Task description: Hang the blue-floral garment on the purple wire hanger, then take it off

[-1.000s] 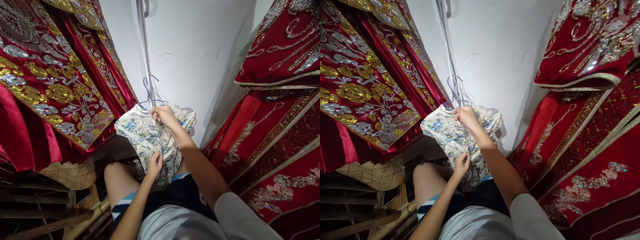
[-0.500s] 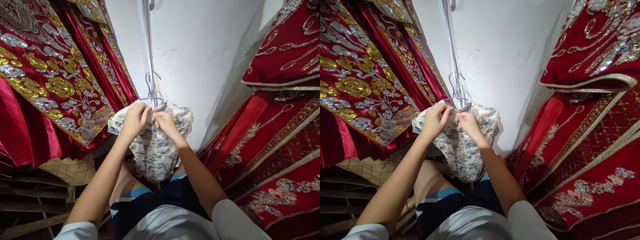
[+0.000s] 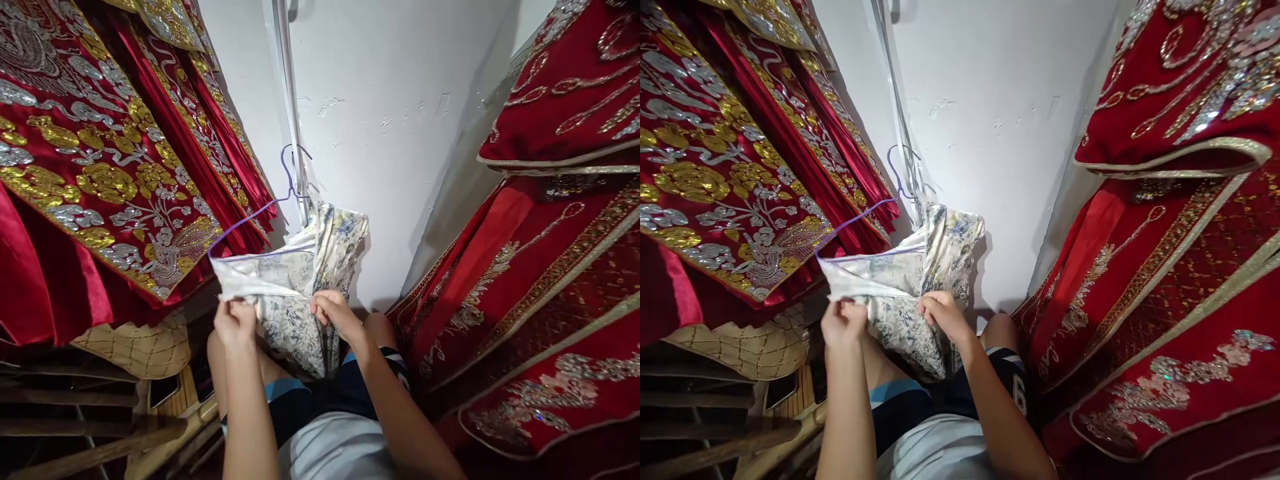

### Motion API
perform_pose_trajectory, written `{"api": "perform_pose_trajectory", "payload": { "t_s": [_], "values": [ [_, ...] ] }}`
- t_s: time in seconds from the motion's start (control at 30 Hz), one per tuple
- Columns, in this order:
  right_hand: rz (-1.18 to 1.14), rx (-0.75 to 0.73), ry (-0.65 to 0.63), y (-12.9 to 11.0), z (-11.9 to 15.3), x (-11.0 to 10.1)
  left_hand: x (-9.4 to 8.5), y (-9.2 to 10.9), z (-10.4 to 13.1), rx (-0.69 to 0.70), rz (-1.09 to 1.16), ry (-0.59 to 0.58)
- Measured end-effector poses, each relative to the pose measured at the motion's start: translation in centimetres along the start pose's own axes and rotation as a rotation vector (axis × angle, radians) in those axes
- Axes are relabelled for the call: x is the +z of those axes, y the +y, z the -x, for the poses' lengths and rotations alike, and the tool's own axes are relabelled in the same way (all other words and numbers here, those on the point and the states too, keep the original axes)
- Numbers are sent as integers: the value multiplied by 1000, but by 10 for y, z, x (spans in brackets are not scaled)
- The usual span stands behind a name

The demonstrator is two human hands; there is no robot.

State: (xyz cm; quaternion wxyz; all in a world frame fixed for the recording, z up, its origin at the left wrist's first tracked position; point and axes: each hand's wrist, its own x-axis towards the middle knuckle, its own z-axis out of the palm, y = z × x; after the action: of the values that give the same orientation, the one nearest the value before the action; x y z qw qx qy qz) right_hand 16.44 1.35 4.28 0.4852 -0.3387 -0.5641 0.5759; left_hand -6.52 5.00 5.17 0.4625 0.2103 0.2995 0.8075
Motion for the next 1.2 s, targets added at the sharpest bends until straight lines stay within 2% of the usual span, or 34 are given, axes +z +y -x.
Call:
{"api": "perform_pose_trajectory", "payload": {
  "t_s": [0.07,0.13,0.2,0.27,0.33,0.4,0.47,0.57,0.63,0.7,0.77,0.83,0.9,0.97,1.03,1.1,1.2],
  "values": [
    [35,35,-42,1,5,-9,-3,-24,22,-84,2,20],
    [90,129,-117,2,9,-20,5,-38,40,-152,-6,-19],
    [157,239,-168,2,12,-31,20,-41,55,-188,5,-85],
    [216,240,-112,1,15,-36,38,-39,70,-181,-6,-177],
    [212,144,4,0,17,-36,55,-35,87,-134,-128,-323],
    [97,81,39,-2,18,-30,70,-31,103,-45,-352,-500],
    [-74,90,-37,-7,19,-23,80,-28,113,78,-547,-630],
    [-224,110,-200,-21,18,-17,84,-22,111,218,-655,-759],
    [-184,138,-314,-37,18,-21,79,-22,103,174,-684,-858],
    [-64,177,-363,-57,17,-30,66,-24,96,41,-753,-951],
    [96,160,-314,-76,15,-43,48,-28,91,-96,-880,-1053],
    [287,36,-209,-91,8,-57,29,-27,87,-156,-1062,-1139],
    [465,-176,-99,-100,-4,-69,12,-17,80,-135,-1245,-1173],
    [552,-376,5,-101,-25,-77,0,-1,70,-37,-1437,-1113],
    [531,-494,95,-95,-51,-79,-7,18,61,73,-1619,-1028],
    [470,-520,159,-85,-78,-78,-10,35,54,134,-1751,-969],
    [457,-439,111,-70,-107,-75,-14,53,47,132,-1819,-1020]
  ]
}}
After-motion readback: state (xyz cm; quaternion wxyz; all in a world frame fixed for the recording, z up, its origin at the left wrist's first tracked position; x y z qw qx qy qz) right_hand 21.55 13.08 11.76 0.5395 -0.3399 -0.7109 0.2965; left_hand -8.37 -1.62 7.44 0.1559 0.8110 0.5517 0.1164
